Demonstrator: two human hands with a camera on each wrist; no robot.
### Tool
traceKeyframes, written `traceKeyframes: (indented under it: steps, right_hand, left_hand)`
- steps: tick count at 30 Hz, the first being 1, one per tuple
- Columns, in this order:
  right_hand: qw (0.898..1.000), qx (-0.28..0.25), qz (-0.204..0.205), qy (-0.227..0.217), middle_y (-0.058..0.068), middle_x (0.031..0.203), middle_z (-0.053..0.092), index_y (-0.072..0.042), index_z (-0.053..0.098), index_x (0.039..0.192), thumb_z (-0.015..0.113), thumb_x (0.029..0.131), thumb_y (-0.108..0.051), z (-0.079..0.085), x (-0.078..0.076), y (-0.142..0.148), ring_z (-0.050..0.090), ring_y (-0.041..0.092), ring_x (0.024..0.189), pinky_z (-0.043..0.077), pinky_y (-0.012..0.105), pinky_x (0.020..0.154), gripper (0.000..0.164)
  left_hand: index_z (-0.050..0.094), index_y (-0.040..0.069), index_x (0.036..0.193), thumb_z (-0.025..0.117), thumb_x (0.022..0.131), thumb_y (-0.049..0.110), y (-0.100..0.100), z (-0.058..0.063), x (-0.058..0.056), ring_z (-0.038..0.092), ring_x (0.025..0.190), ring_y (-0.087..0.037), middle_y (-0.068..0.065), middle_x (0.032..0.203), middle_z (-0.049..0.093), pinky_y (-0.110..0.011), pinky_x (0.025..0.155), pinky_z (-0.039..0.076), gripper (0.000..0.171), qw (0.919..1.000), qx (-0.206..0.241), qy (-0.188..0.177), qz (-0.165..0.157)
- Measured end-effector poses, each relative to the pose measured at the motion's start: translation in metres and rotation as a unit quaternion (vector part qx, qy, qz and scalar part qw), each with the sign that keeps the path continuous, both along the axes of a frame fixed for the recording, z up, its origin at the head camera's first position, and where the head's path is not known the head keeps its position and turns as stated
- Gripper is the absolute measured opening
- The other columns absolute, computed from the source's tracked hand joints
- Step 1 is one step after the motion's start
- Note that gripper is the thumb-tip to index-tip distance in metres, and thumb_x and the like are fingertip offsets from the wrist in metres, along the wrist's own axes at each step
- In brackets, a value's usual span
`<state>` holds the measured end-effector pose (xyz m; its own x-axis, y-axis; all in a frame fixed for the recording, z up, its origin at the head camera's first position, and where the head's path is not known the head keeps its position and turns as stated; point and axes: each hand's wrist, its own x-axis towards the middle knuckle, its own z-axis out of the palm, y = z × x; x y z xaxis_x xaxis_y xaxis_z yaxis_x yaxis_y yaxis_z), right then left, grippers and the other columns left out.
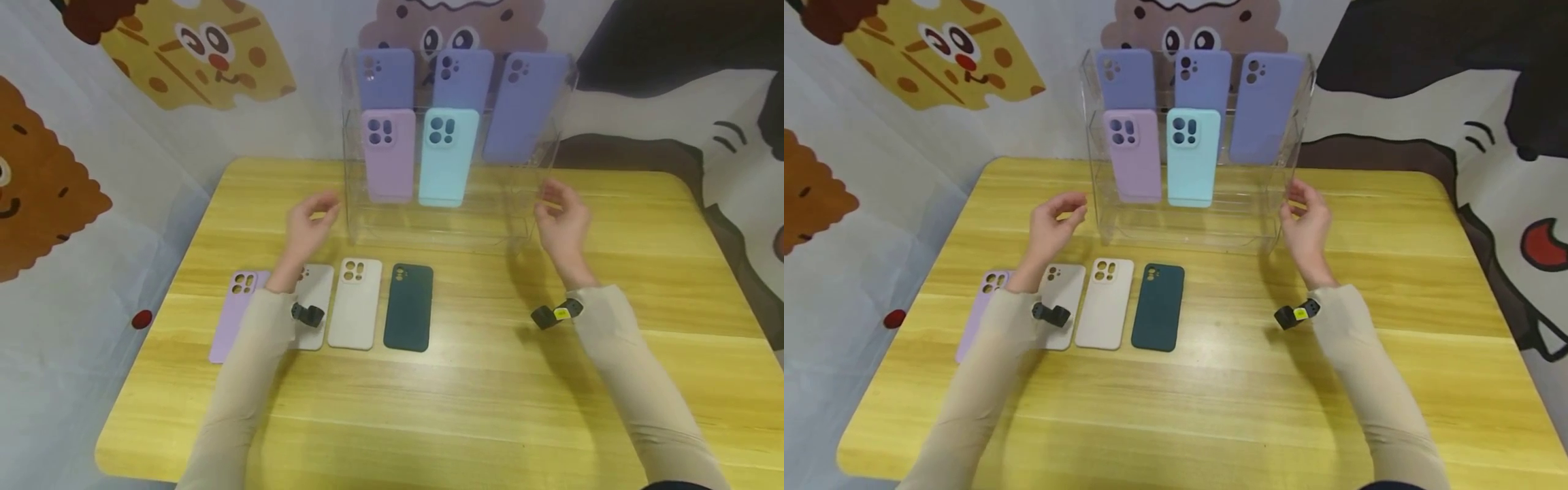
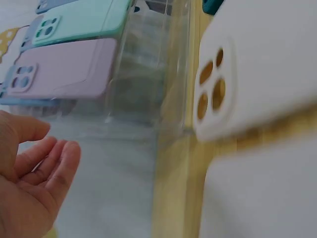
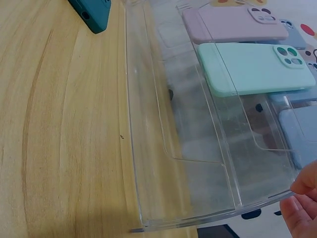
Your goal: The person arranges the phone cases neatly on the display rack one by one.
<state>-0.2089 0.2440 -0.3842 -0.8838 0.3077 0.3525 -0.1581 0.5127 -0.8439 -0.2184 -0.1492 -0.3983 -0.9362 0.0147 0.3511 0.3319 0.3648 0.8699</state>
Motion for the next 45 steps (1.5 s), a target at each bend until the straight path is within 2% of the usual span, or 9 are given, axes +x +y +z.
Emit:
traceKeyframes:
  steps: [5, 9, 13, 18, 22, 29, 38, 41, 45]
  right_hand:
    - [1.000, 0.005, -0.009, 0.003, 0.019, 0.113, 0.062, 0.004, 0.059, 0.119, 0.055, 0.085, 0.007, 0.002, 0.002, 0.000, 0.059, 0.017, 0.099, 0.053, 0.023, 0.086, 0.034]
    - [1.000, 0.011, -0.015, 0.007, 0.019, 0.113, 0.063, 0.005, 0.059, 0.118, 0.055, 0.085, 0.007, 0.002, 0.002, 0.001, 0.060, 0.013, 0.098, 0.053, 0.023, 0.086, 0.034]
    - [1.000, 0.012, -0.017, 0.010, 0.019, 0.112, 0.063, 0.005, 0.059, 0.118, 0.054, 0.085, 0.007, 0.001, 0.004, 0.003, 0.060, 0.013, 0.097, 0.053, 0.021, 0.085, 0.033]
    - [1.000, 0.007, -0.016, 0.010, 0.019, 0.112, 0.063, 0.005, 0.059, 0.118, 0.055, 0.086, 0.007, 0.002, 0.007, 0.002, 0.059, 0.013, 0.098, 0.053, 0.021, 0.085, 0.033]
    - [1.000, 0.002, -0.019, 0.008, 0.018, 0.112, 0.063, 0.004, 0.059, 0.118, 0.055, 0.086, 0.006, 0.003, 0.007, 0.001, 0.059, 0.012, 0.097, 0.053, 0.020, 0.084, 0.033]
    - [1.000, -0.016, -0.018, 0.007, 0.018, 0.113, 0.062, 0.004, 0.059, 0.119, 0.055, 0.085, 0.008, 0.001, 0.006, 0.000, 0.059, 0.015, 0.099, 0.053, 0.022, 0.086, 0.035]
    - [1.000, -0.004, -0.026, 0.003, 0.024, 0.113, 0.061, 0.010, 0.057, 0.118, 0.052, 0.085, 0.010, 0.015, 0.013, -0.013, 0.059, 0.022, 0.102, 0.052, 0.025, 0.089, 0.033]
    - [1.000, -0.006, -0.023, 0.011, 0.022, 0.112, 0.062, 0.008, 0.058, 0.118, 0.053, 0.086, 0.008, 0.008, 0.009, -0.009, 0.060, 0.019, 0.100, 0.053, 0.024, 0.088, 0.033]
    - [1.000, -0.010, -0.016, 0.017, 0.019, 0.111, 0.064, 0.005, 0.060, 0.118, 0.055, 0.086, 0.007, -0.001, 0.002, -0.004, 0.061, 0.018, 0.099, 0.053, 0.024, 0.087, 0.032]
  left_hand:
    - [0.062, -0.013, 0.103, 0.060, 0.084, -0.009, -0.027, 0.006, 0.022, 0.061, 0.087, -0.036, -0.029, 0.101, 0.063, -0.007, 0.069, 0.050, 0.020, 0.9986, -0.050, 0.014, -0.011]
    - [0.061, -0.014, 0.103, 0.059, 0.083, -0.010, -0.050, 0.004, 0.037, 0.061, 0.089, -0.037, -0.029, 0.103, 0.062, -0.007, 0.070, 0.050, 0.020, 0.9954, -0.096, -0.006, 0.007]
    - [0.060, -0.014, 0.107, 0.059, 0.084, -0.008, -0.068, 0.000, 0.049, 0.060, 0.091, -0.038, -0.029, 0.105, 0.061, -0.023, 0.073, 0.056, 0.023, 0.9890, -0.137, -0.041, 0.034]
    - [0.059, -0.017, 0.106, 0.061, 0.082, -0.008, -0.084, -0.005, 0.059, 0.059, 0.089, -0.043, -0.033, 0.102, 0.061, -0.049, 0.075, 0.055, 0.025, 0.9825, -0.169, -0.051, 0.062]
    - [0.056, -0.018, 0.111, 0.063, 0.082, -0.005, -0.095, -0.006, 0.067, 0.055, 0.095, -0.048, -0.036, 0.109, 0.056, -0.056, 0.078, 0.052, 0.032, 0.9742, -0.201, -0.076, 0.068]
    - [0.039, -0.017, 0.130, 0.068, 0.083, 0.022, -0.106, -0.002, 0.078, 0.032, 0.119, -0.054, -0.039, 0.132, 0.034, -0.064, 0.094, 0.037, 0.068, 0.9259, -0.302, -0.209, 0.086]
    - [0.023, -0.019, 0.137, 0.070, 0.080, 0.036, -0.108, 0.001, 0.084, 0.027, 0.120, -0.058, -0.043, 0.133, 0.025, -0.068, 0.094, 0.035, 0.092, 0.8801, -0.350, -0.313, 0.068]
    - [0.022, -0.020, 0.136, 0.071, 0.078, 0.040, -0.110, -0.002, 0.087, 0.030, 0.117, -0.057, -0.045, 0.131, 0.025, -0.068, 0.093, 0.036, 0.097, 0.8708, -0.361, -0.328, 0.063]
    - [0.026, -0.022, 0.133, 0.072, 0.075, 0.038, -0.113, -0.006, 0.092, 0.038, 0.107, -0.054, -0.045, 0.125, 0.030, -0.065, 0.087, 0.041, 0.095, 0.8705, -0.357, -0.330, 0.077]
